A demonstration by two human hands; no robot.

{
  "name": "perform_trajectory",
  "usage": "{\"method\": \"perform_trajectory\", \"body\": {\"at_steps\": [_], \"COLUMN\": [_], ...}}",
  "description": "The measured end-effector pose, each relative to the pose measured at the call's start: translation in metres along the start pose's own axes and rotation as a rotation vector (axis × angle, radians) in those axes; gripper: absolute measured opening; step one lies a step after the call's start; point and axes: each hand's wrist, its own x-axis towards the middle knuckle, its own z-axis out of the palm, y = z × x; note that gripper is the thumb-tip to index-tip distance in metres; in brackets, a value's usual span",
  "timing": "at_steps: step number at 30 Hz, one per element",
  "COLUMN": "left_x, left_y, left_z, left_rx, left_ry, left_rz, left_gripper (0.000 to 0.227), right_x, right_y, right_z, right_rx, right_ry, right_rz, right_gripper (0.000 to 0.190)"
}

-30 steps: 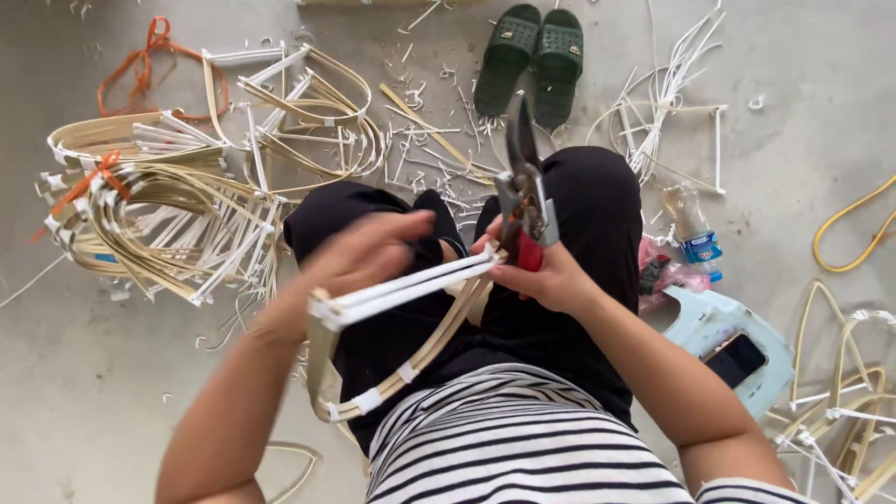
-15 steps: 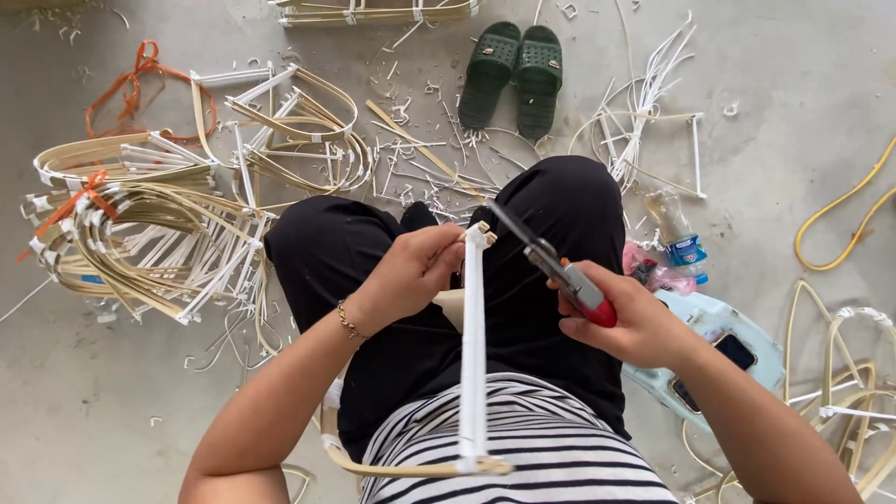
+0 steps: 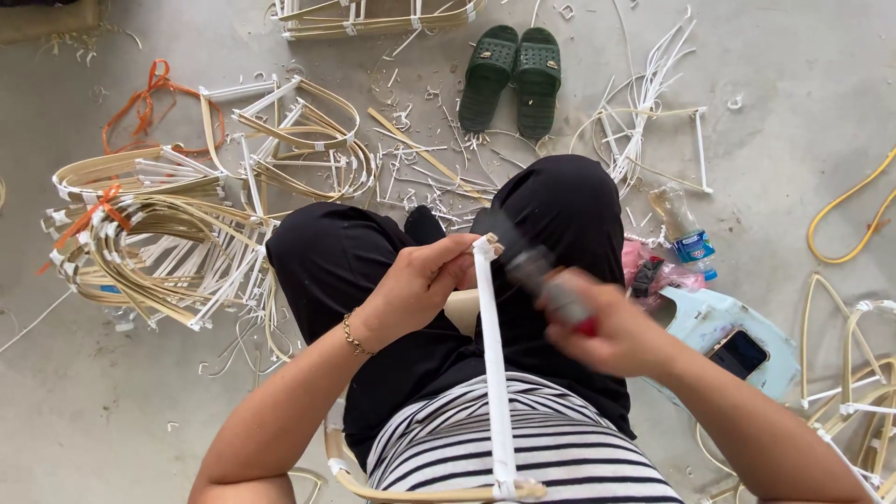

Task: Manufacturing furniture frames by tying wicker components together with plastic ties and trimming excess with pliers.

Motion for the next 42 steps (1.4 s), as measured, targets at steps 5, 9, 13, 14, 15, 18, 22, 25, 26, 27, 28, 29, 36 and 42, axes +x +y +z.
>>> {"method": "perform_trajectory", "body": {"at_steps": [5, 9, 13, 14, 15, 18, 22, 25, 26, 27, 28, 29, 36, 42], "left_x": [0.003, -0.001, 0.001, 0.001, -0.002, 0.003, 0.004, 0.007, 0.010, 0.010, 0.010, 0.011, 0.034, 0.056], "left_y": [0.008, -0.003, -0.004, 0.006, 0.008, 0.011, 0.005, 0.011, 0.015, 0.011, 0.008, 0.004, -0.019, -0.036], "left_z": [-0.005, 0.005, -0.004, -0.004, -0.001, 0.000, 0.009, 0.010, 0.009, 0.012, 0.014, 0.017, 0.019, 0.018], "left_rx": [0.008, -0.083, -0.132, -0.230, -0.240, -0.212, -0.180, -0.131, -0.099, -0.100, -0.147, -0.194, -0.163, -0.225], "left_ry": [-0.020, -0.005, -0.012, -0.041, -0.041, -0.058, -0.073, -0.078, -0.082, -0.083, -0.093, -0.103, -0.120, -0.113], "left_rz": [-0.141, 0.021, -0.024, -0.079, -0.088, -0.028, -0.134, -0.145, -0.150, -0.150, -0.137, -0.123, -0.189, -0.285], "left_gripper": [0.029, 0.025, 0.028, 0.028, 0.028, 0.038, 0.030, 0.027, 0.027, 0.027, 0.026, 0.026, 0.030, 0.030], "right_x": [0.000, 0.006, 0.010, 0.005, 0.002, 0.005, -0.001, -0.003, -0.002, -0.003, -0.004, -0.005, 0.016, 0.038], "right_y": [0.006, -0.001, -0.003, 0.000, -0.007, -0.024, -0.026, -0.025, -0.025, -0.023, -0.020, -0.018, 0.007, 0.016], "right_z": [0.000, 0.005, -0.007, -0.013, -0.013, -0.018, -0.015, -0.015, -0.017, -0.017, -0.018, -0.019, -0.027, -0.038], "right_rx": [0.017, -0.154, -0.062, 0.021, 0.024, -0.146, -0.245, -0.284, -0.305, -0.305, -0.335, -0.364, -0.351, -0.458], "right_ry": [-0.064, -0.194, -0.276, -0.250, -0.256, -0.175, -0.230, -0.225, -0.225, -0.225, -0.210, -0.195, -0.136, -0.046], "right_rz": [0.067, 0.100, 0.031, 0.103, 0.116, -0.017, 0.054, 0.033, 0.023, 0.024, 0.040, 0.056, 0.088, 0.111], "right_gripper": [0.030, 0.029, 0.050, 0.061, 0.061, 0.090, 0.100, 0.102, 0.102, 0.102, 0.100, 0.098, 0.087, 0.059]}}
